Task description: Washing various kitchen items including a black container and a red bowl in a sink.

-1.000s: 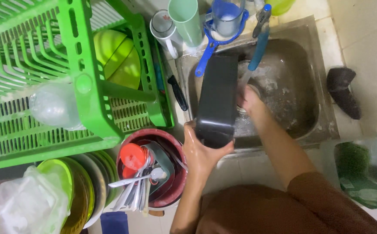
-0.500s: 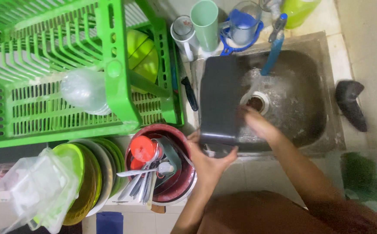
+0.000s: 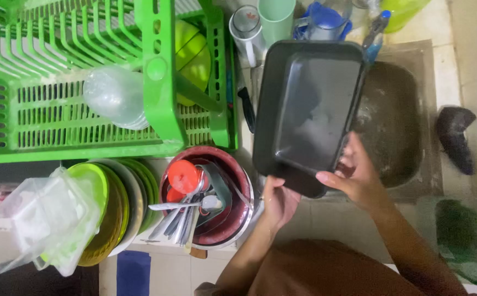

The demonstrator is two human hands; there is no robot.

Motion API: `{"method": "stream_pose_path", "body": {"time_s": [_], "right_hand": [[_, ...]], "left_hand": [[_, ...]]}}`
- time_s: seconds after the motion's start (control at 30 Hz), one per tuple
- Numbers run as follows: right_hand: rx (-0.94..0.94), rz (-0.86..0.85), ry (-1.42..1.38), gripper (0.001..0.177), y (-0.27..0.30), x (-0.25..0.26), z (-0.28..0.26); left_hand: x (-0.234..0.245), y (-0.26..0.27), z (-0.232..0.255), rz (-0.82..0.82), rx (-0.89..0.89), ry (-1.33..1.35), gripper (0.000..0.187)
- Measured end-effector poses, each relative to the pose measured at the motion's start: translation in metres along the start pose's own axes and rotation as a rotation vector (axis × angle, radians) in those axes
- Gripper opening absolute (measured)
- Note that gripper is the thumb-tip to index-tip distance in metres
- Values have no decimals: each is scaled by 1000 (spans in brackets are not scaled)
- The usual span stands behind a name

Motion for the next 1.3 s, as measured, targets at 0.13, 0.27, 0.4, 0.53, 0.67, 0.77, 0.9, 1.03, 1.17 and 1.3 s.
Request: {"method": "stream_pose_path", "body": {"time_s": [0.13, 0.27, 0.4, 0.53, 0.67, 0.77, 0.9, 1.03, 1.17, 1.3], "right_hand": [[214, 213, 606, 121, -9, -9, -66], [717, 288, 970, 117, -32, -60, -121], [911, 292, 1196, 106, -67, -111, -136], [1138, 228, 1361, 93, -100, -155, -143], [1318, 217, 1467, 68, -136, -187, -122], [1533, 261, 1440, 51, -144, -214, -104], [1614, 124, 1362, 48, -176, -246, -83], [1583, -135, 1256, 46, -229, -271, -57], [1627, -29, 1431, 50, -231, -303, -66], [1607, 60, 1232, 58, -241, -296, -70]], "left_hand": [[-15, 14, 10, 245, 332, -550, 69], [-43, 39, 43, -54, 223, -856, 66], [-81, 55, 93, -59, 109, -925, 52], [-73, 52, 148, 242, -163, -1186, 43], [-68, 45, 196, 493, -379, -1436, 42], [-70, 41, 215, 539, -514, -1496, 44], [-66, 35, 223, 546, -595, -1535, 50], [-48, 30, 217, 516, -575, -1555, 52], [-41, 27, 209, 382, -557, -1534, 51], [-49, 31, 208, 295, -524, -1509, 49]]}}
Point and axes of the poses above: each hand's wrist, its own y-axis away from the middle knuckle, its own x-axis out of the back of the hand, z = x × y, the point moved 7 cm from there along -y, towards the middle knuckle, and after that the axes turned 9 degrees about z, right-handed, at the moved point
